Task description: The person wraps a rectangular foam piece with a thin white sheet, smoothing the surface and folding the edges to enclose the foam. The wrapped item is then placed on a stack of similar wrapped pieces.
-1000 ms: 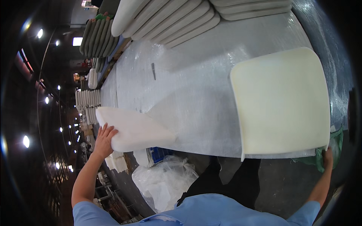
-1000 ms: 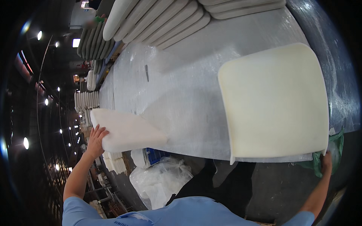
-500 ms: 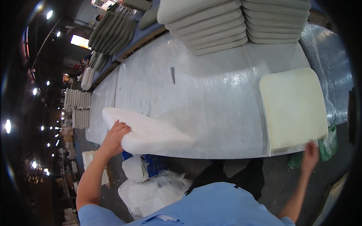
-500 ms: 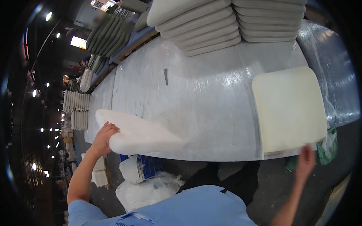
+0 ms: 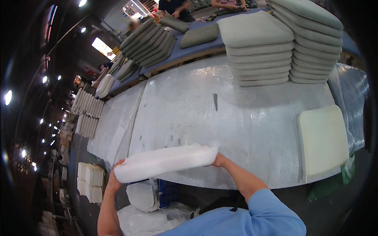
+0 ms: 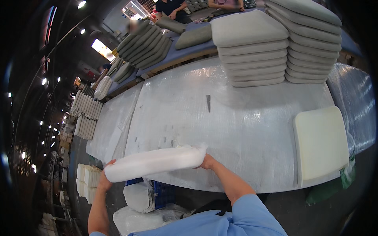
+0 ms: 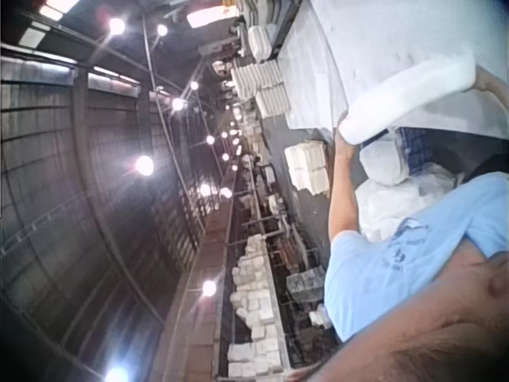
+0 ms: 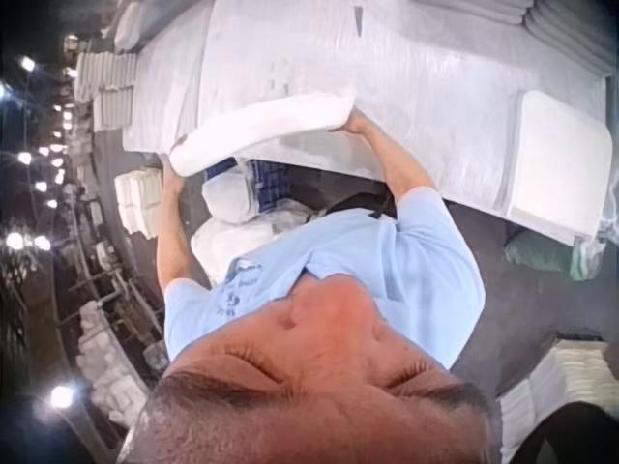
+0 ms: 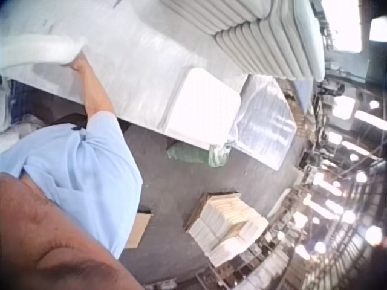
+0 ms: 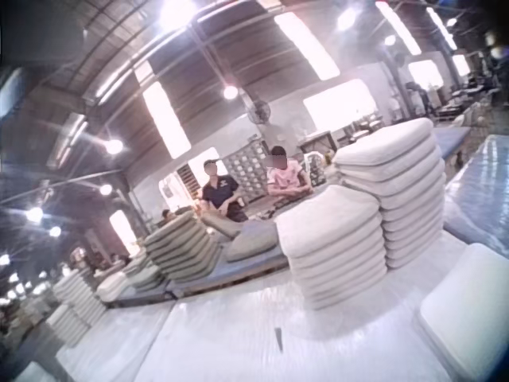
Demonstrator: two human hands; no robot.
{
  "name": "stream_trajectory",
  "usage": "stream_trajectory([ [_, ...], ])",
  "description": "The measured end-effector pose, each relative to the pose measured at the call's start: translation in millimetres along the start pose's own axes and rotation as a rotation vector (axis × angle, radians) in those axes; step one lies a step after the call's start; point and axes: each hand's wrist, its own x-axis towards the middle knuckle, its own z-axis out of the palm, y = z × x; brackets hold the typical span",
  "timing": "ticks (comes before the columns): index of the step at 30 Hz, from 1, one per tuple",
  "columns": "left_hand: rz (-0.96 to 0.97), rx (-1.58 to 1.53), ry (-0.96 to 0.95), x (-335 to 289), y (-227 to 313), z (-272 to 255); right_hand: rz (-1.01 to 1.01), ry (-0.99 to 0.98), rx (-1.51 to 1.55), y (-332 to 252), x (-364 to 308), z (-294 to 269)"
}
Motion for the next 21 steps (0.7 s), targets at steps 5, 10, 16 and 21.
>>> stream_trajectory([
  [5,-0.021,0.12,0.074,8.1,-22.6,-3.9,0.142,-0.046,-0.019,-42.2,38.1,-40.4],
  [10,-0.208,-0.195,0.091,-36.3,-95.0,-2.3,0.074,-0.082,-0.073,-210.5,28.4,-106.5],
  [16,-0.212,-1.078,-0.178,-6.4,-108.6,189.1,0.143,-0.066,-0.451,-390.6,-10.8,-172.5],
  [21,-0.601,-0.722,-0.386,-4.5,-82.8,280.2,0.101,-0.151,-0.957,-401.9,-8.9,-142.7],
])
